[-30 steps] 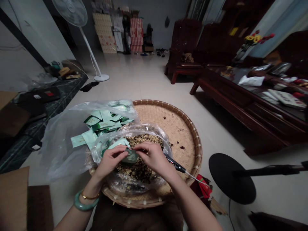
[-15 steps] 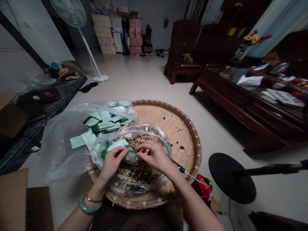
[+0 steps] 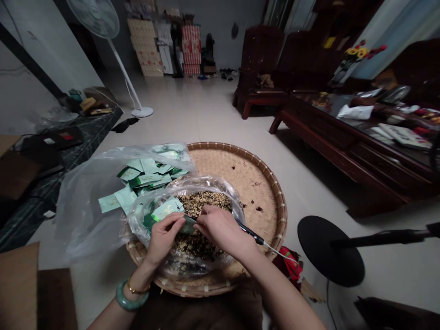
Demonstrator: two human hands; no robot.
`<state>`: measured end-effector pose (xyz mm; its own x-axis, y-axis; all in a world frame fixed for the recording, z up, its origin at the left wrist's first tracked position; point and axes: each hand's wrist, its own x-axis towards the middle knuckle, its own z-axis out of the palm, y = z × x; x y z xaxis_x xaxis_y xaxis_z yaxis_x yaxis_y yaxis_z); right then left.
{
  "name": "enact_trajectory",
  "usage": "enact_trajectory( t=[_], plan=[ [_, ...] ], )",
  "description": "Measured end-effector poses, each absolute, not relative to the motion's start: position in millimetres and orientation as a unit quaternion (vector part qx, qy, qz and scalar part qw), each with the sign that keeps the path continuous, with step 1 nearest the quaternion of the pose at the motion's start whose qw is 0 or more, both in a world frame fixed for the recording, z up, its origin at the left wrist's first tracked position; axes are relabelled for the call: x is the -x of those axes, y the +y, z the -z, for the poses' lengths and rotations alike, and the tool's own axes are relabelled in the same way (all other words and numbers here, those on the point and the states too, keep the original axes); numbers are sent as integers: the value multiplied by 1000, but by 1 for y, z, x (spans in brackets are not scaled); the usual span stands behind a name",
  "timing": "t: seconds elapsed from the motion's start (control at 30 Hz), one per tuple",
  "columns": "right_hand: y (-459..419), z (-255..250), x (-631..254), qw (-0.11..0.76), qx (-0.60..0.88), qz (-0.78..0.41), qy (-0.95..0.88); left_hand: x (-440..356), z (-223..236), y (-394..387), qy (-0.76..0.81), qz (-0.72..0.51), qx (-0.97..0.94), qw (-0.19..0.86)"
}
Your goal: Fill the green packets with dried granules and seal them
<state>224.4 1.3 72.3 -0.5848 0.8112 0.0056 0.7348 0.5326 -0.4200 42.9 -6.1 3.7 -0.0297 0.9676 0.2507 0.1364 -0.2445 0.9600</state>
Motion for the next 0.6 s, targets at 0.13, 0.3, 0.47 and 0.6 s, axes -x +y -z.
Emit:
enact_trajectory(
  t=[0.13,0.3,0.47,0.6],
  plan=[
    [3,-68,-224,109,435,-186,-874,-40,-2,-5,492,-533,-550,414],
    [9,-62,-224,189,436,-240,-846,-40,-3,-3,506,-481,-460,549],
    [14,-54,-217,319,495,-326,-739,-42,-3,-5,453,-460,-380,663],
    [15,-43,-213,343,523,-460,-630,-44,-6,-8,445,-459,-346,687]
  ],
)
